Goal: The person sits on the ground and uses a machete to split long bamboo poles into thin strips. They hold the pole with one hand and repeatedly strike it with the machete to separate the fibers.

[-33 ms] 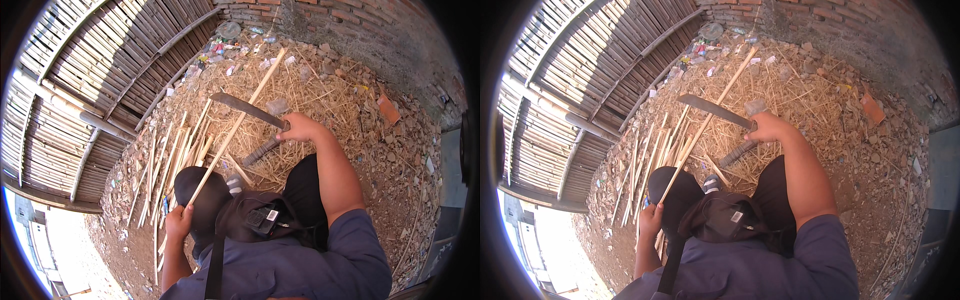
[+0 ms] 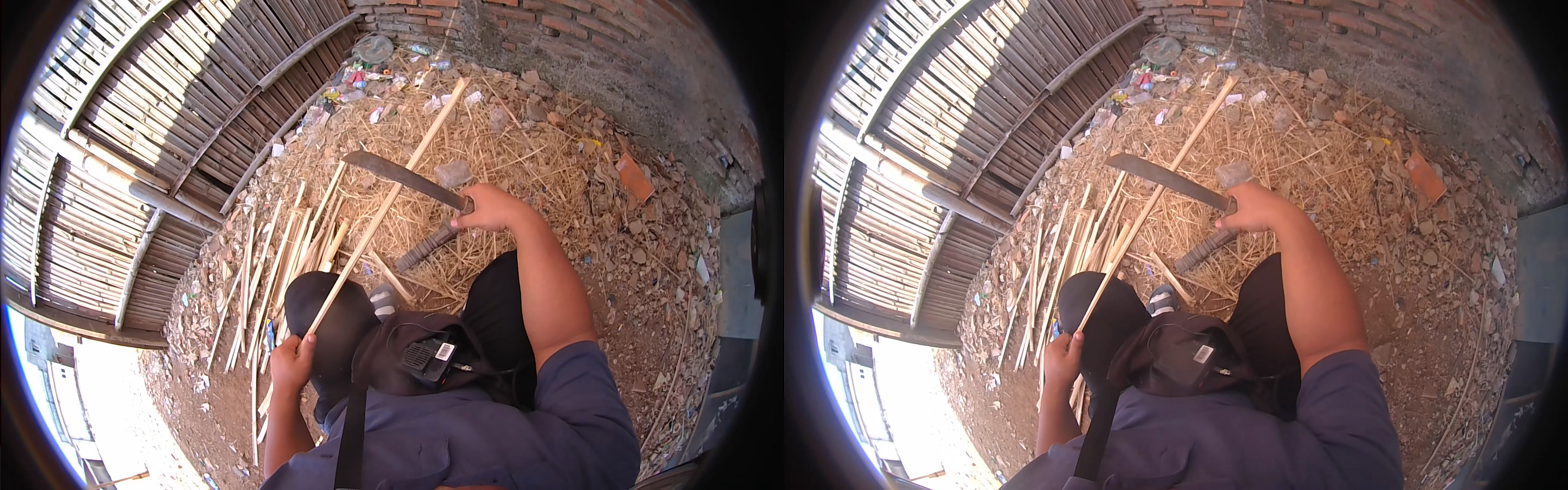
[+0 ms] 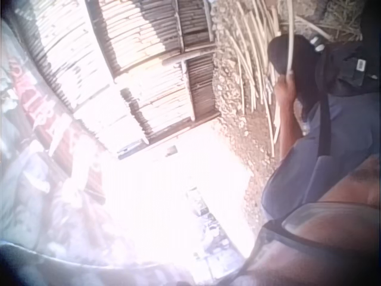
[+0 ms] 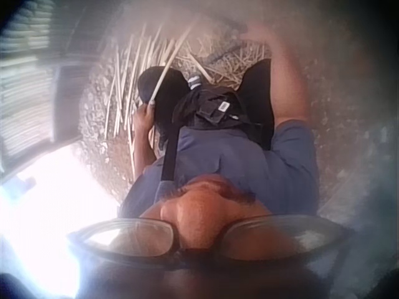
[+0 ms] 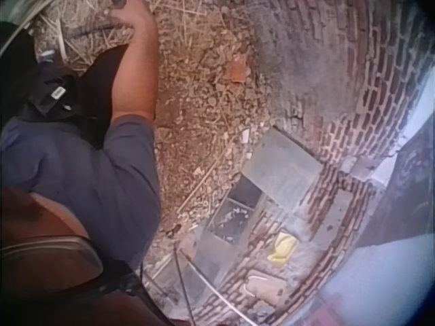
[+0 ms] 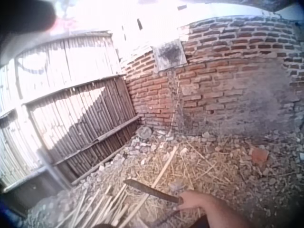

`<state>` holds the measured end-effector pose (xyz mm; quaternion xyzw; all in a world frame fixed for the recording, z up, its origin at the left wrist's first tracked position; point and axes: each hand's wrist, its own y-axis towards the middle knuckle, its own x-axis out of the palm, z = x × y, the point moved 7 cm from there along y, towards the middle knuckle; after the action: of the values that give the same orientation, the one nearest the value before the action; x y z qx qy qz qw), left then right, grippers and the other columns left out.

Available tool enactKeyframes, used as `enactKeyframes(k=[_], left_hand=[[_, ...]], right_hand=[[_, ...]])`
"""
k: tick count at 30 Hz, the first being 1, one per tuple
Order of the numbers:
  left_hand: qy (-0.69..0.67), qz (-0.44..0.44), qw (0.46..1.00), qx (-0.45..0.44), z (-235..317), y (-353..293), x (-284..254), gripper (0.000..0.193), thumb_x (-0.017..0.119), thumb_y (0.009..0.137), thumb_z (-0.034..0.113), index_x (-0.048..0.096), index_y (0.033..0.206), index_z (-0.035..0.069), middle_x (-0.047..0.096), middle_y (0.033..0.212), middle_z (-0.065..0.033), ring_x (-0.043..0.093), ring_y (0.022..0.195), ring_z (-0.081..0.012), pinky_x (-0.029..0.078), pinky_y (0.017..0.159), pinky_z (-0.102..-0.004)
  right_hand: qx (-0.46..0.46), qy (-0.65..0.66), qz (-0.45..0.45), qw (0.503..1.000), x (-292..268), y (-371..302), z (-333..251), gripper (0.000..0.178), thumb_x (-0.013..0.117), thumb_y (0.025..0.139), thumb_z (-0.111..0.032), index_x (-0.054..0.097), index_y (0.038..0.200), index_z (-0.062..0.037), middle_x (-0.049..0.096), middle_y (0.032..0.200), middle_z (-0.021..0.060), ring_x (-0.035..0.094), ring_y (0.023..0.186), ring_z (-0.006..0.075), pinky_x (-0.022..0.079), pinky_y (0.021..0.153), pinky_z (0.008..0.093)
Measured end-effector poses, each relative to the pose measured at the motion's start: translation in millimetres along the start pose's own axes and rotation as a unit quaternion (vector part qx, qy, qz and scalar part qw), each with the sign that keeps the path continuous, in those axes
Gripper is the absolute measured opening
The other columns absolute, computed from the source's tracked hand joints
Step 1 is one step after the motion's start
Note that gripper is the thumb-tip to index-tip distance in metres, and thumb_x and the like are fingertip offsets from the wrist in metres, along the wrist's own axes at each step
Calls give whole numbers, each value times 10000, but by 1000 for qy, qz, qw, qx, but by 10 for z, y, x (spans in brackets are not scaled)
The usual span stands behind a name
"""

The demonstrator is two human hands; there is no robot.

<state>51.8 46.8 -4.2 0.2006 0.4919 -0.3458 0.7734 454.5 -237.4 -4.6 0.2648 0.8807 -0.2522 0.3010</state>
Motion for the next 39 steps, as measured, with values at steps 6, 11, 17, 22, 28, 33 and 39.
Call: enactKeyframes(k=[6, 11, 17, 22, 28, 33, 39], left_hand=[[10, 2, 1000, 2, -30, 0, 10, 640, 642, 929, 567, 513, 655, 3, 535, 591, -207, 543, 543, -372, 410, 547, -476], [8, 3, 1000, 8, -33, 11, 10, 634, 640, 932, 560, 513, 652, 6, 534, 589, -209, 545, 541, -372, 412, 544, -476], [6, 5, 1000, 4, -14, -1, 6, 623, 644, 935, 547, 514, 654, 6, 537, 588, -210, 547, 542, -372, 414, 545, -475], [4, 9, 1000, 12, -30, 3, 26, 620, 645, 937, 543, 511, 660, 5, 535, 587, -211, 538, 538, -385, 409, 544, -480], [21, 21, 999, 18, 45, -21, -5, 617, 649, 931, 539, 507, 662, 3, 551, 607, -231, 566, 573, -431, 424, 559, -507], [32, 13, 999, 17, 33, -21, -5, 611, 650, 926, 541, 520, 668, 2, 558, 618, -246, 584, 600, -454, 435, 569, -519], [19, 5, 1000, 4, 47, -17, -13, 605, 660, 920, 534, 519, 669, 2, 555, 618, -245, 578, 601, -456, 438, 576, -514]], right_hand=[[5, 15, -2, 1000, 16, 8, -2, 405, 817, 811, -329, 705, 1038, -12, 713, 802, 111, 693, 704, 209, 531, 676, 358], [-17, 13, 7, 1000, 8, 4, -12, 407, 814, 812, -333, 705, 1042, -15, 717, 805, 114, 700, 710, 218, 533, 680, 362], [12, 4, -2, 1000, -21, -3, -43, 421, 807, 809, -347, 707, 1050, -17, 728, 879, 141, 713, 825, 260, 536, 755, 385], [-44, -82, 22, 995, 65, -49, -258, 416, 808, 788, -351, 713, 1018, -18, 727, 916, 163, 704, 879, 297, 530, 782, 411], [4, -35, 1, 999, -34, -36, -105, 386, 808, 777, -340, 726, 1014, -46, 719, 911, 176, 698, 879, 338, 531, 786, 430], [-23, -98, 61, 993, -21, -20, -151, 378, 803, 778, -341, 730, 1006, -48, 719, 899, 162, 701, 869, 333, 531, 773, 434], [-46, -87, 2, 995, 119, -12, -273, 383, 798, 786, -346, 731, 1010, -44, 720, 894, 155, 702, 863, 320, 531, 773, 428]])
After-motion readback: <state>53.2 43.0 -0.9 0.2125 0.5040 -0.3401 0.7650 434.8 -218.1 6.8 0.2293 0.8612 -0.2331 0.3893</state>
